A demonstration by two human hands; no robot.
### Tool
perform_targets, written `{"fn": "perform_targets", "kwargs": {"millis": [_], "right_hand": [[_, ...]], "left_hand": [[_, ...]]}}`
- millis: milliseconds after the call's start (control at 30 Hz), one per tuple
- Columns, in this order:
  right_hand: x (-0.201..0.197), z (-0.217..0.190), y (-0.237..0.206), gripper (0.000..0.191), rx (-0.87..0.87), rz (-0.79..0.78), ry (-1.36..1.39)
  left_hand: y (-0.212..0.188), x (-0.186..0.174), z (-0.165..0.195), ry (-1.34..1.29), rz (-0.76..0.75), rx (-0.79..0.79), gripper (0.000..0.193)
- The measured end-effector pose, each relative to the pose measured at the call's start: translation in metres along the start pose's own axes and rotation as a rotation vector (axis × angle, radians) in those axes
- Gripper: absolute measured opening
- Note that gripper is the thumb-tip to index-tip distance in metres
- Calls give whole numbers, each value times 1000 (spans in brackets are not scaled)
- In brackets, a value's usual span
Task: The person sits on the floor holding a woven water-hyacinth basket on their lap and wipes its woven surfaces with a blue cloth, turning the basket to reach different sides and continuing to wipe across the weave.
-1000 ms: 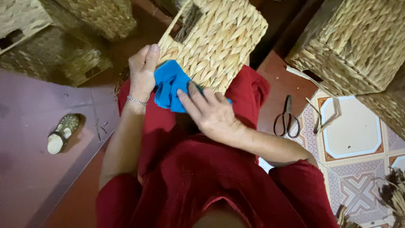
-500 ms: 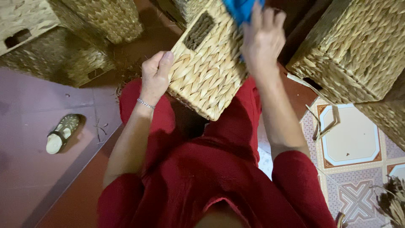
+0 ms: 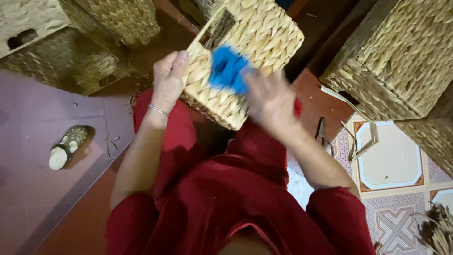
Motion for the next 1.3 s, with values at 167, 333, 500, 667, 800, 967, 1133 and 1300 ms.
{"fn": "perform_targets", "kwargs": {"millis": [167,333,500,667,800,967,1133,1300], "right_hand": [[-4,121,6,46,255,216,-301],[-4,123,-8,45,329,218,-281],[-7,2,-17,47,237,8,-99],[-13,-75,-25,62,-44,-98,153],[-4,-23,-19,56,28,-74,76],[-4,101,-8,46,253,109,-214],[-9,141,-9,43,330,264,-343],[1,38,-9,46,207,160,-172]], "left_hand": [[-12,22,14,-9,-61,16,36],[-25,31,23,157,46,62,31],[-17,20,7,95,63,30,34],[-8,4,-15,-3,96,-8,38],[-4,7,-18,170,80,-16,43],[-18,34,2,-21,-35,9,35],[-29,48,18,245,5,58,46],[-16,32,10,213,11,14,44]]}}
Point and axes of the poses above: each hand's wrist, its own y-axis towards the middle knuckle, its own x-axis out of the palm, z = x × y, the point moved 3 cm from there along y, towards the middle knuckle, and after that the axes turned 14 degrees about y, right-handed, at the moved point
